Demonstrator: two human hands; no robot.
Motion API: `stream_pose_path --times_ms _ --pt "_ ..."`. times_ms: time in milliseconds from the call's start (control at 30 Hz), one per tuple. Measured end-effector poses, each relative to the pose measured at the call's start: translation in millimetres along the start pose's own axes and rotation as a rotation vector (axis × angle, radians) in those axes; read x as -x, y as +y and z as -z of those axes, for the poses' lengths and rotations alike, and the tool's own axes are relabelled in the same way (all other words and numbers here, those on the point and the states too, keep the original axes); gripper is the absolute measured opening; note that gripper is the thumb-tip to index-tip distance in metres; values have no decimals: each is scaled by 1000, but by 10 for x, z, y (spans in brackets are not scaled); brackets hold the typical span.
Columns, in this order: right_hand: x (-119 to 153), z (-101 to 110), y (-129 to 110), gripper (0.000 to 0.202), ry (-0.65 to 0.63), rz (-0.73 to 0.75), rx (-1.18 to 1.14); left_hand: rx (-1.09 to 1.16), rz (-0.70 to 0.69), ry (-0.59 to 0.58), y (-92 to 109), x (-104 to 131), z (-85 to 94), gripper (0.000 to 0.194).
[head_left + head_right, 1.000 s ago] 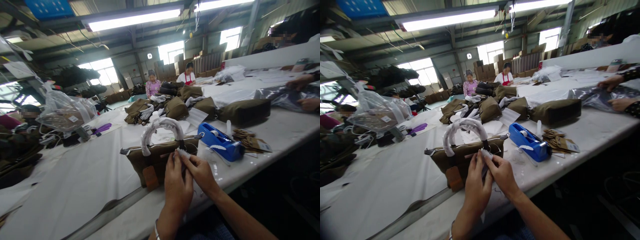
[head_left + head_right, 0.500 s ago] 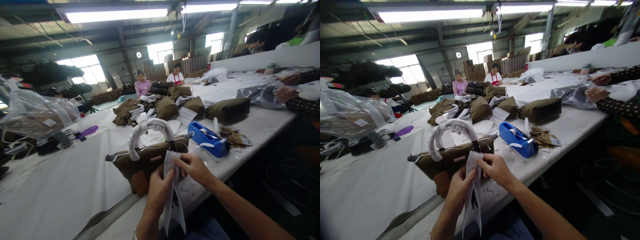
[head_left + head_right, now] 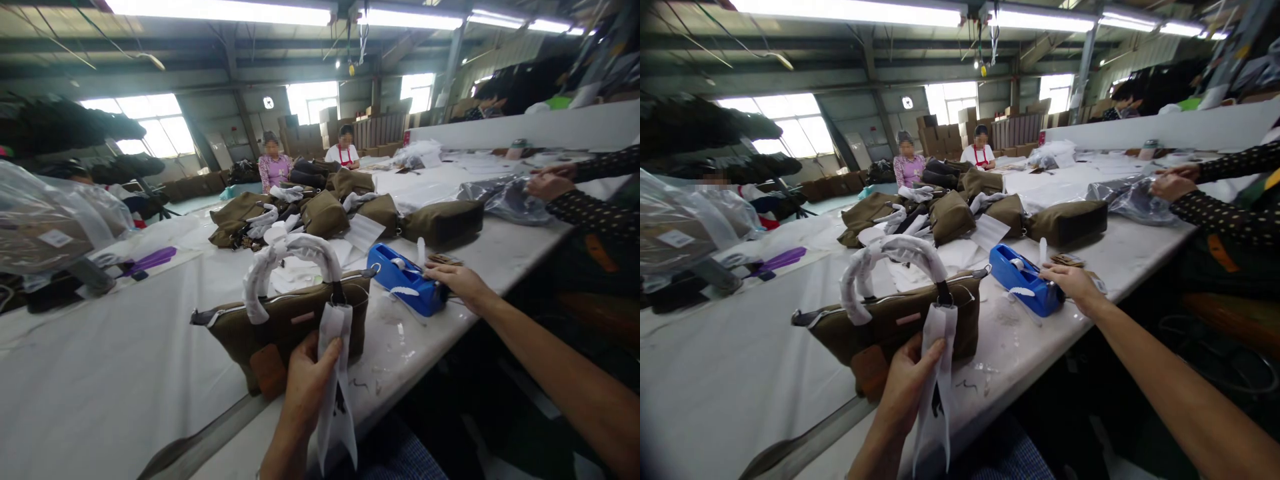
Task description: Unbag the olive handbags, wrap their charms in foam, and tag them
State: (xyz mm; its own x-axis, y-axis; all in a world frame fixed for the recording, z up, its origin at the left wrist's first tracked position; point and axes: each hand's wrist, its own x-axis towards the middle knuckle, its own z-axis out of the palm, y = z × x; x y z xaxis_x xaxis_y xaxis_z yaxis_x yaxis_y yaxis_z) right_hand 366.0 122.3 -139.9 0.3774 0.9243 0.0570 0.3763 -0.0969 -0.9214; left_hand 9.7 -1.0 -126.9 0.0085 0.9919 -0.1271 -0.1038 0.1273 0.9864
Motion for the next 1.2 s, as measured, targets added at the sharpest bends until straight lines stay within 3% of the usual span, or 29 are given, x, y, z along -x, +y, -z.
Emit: stream_pose_path --times_ms 167,400,700,1000,1200 --pt "179 135 40 30 -42 -69 -167 3 31 20 6 -28 12 45" --pt "494 288 280 31 58 -124 -359 23 11 28 -24 -44 5 46" --pt "524 -141 624 31 256 -207 -434 40 11 68 -31 -40 -33 48" --pt "580 -261 541 29 318 -178 -434 59 -18 37 -17 -36 -28 49" --pt "1005 -299 269 38 306 -53 -330 47 -30 -4 -20 -22 19 42"
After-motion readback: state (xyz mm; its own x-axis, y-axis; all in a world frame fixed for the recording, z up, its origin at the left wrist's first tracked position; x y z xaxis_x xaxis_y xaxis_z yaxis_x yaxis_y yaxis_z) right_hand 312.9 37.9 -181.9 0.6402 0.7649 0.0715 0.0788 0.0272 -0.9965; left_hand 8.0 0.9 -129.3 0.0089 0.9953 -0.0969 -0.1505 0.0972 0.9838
